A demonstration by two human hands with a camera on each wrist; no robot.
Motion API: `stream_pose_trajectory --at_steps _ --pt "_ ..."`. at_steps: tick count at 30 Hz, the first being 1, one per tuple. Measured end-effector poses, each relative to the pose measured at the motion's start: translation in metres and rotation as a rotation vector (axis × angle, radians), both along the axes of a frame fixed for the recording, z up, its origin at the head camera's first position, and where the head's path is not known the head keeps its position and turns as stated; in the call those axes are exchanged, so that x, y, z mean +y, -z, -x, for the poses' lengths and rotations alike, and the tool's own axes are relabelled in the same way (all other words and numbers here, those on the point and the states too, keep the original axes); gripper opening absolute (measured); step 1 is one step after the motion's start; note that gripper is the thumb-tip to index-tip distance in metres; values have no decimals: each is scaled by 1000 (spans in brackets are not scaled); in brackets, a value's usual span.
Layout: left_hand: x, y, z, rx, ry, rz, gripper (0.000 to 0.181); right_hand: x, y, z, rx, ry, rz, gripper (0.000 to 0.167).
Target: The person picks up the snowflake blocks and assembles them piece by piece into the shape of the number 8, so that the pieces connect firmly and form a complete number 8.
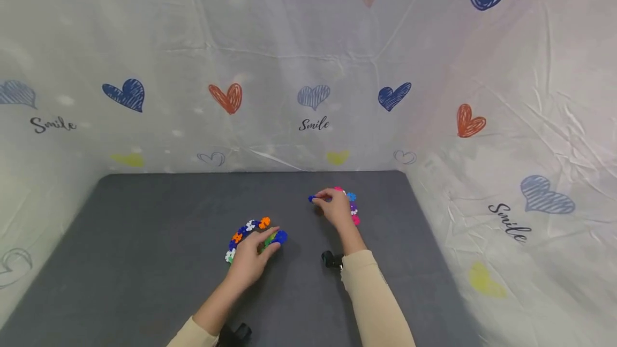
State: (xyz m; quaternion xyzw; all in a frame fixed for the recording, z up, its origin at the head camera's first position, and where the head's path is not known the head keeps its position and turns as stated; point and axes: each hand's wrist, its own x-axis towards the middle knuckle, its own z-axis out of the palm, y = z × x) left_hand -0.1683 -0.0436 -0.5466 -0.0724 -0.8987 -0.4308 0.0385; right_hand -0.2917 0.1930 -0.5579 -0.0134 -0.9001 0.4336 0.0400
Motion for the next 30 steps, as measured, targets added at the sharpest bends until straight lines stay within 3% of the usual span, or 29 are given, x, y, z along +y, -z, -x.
stream_pose_trajectory --at_steps 2,7,10,16,21,26,30 --pt "-1 0 0 72 -35 15 37 -8 -7 -19 61 -62 45 13" --pt "-2 1 -1 336 -89 64 38 -30 -19 -71 252 -188 70 6" --pt "-2 0 0 417 -92 57 39 -37 -21 -90 367 -233 82 6" --pt "-3 -2 -2 457 -83 67 40 -46 -20 -105 565 -245 29 11" --pt "-3 -10 -4 504 -68 124 39 -50 -21 -113 712 -222 -52 13" --pt "-3 -17 -7 534 -33 158 38 -48 -22 -114 742 -250 -27 17" --pt "-2 -19 -7 505 -6 127 36 -46 -23 -111 796 -284 -13 19"
